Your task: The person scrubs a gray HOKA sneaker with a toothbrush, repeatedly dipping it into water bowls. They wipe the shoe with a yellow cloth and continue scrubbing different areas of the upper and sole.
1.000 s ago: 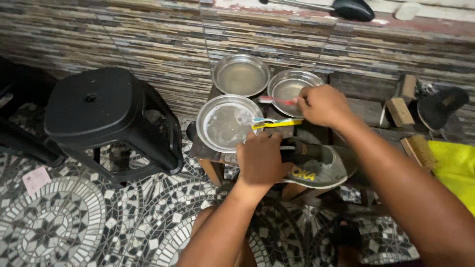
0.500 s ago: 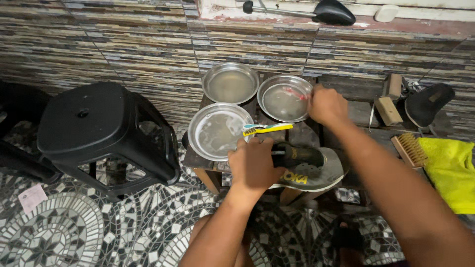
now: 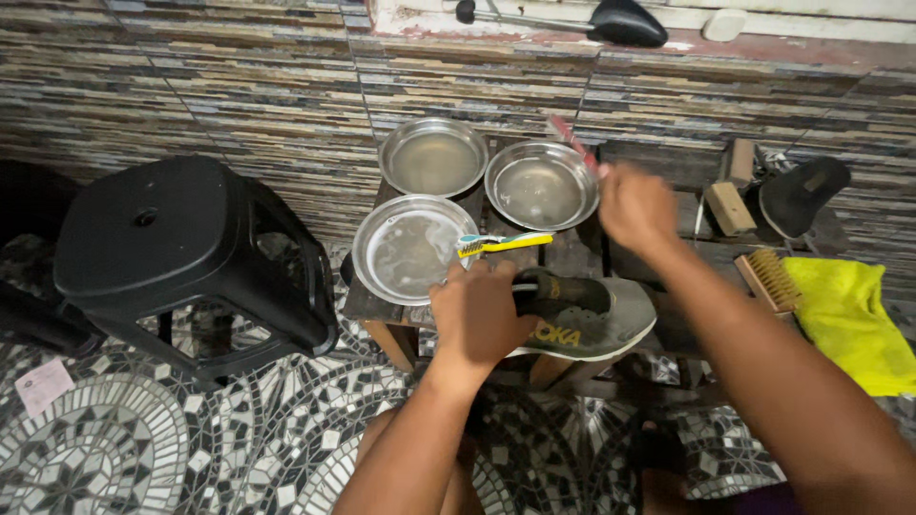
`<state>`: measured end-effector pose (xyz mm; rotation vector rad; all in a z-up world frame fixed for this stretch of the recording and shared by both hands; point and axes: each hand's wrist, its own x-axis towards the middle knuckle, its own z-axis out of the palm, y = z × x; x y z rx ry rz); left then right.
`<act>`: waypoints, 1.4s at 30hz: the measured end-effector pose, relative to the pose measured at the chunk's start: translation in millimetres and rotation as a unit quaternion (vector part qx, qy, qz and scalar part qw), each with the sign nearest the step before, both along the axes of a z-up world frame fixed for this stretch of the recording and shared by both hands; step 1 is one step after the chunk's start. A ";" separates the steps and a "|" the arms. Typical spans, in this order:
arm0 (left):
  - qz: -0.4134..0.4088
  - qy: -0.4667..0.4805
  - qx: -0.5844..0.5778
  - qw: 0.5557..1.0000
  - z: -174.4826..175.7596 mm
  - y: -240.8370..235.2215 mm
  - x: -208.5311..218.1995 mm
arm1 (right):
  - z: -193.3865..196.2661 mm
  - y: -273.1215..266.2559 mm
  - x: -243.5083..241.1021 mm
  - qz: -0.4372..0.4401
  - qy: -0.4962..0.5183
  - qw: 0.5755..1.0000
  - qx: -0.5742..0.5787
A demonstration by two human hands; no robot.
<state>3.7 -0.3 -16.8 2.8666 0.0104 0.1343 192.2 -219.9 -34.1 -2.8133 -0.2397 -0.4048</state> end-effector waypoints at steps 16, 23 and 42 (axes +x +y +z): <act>0.004 -0.004 0.002 1.000 0.7 -0.1 -2.3 | 10.8 3.4 -40.0 0.074 0.021 0.994 -0.073; 0.012 -0.042 0.027 0.999 -8.3 -2.1 -0.1 | -16.1 -9.5 -18.9 0.108 0.006 0.993 0.057; -0.014 -0.024 -0.004 1.000 -17.2 4.7 5.1 | -43.4 -23.7 0.9 0.064 0.034 0.980 0.185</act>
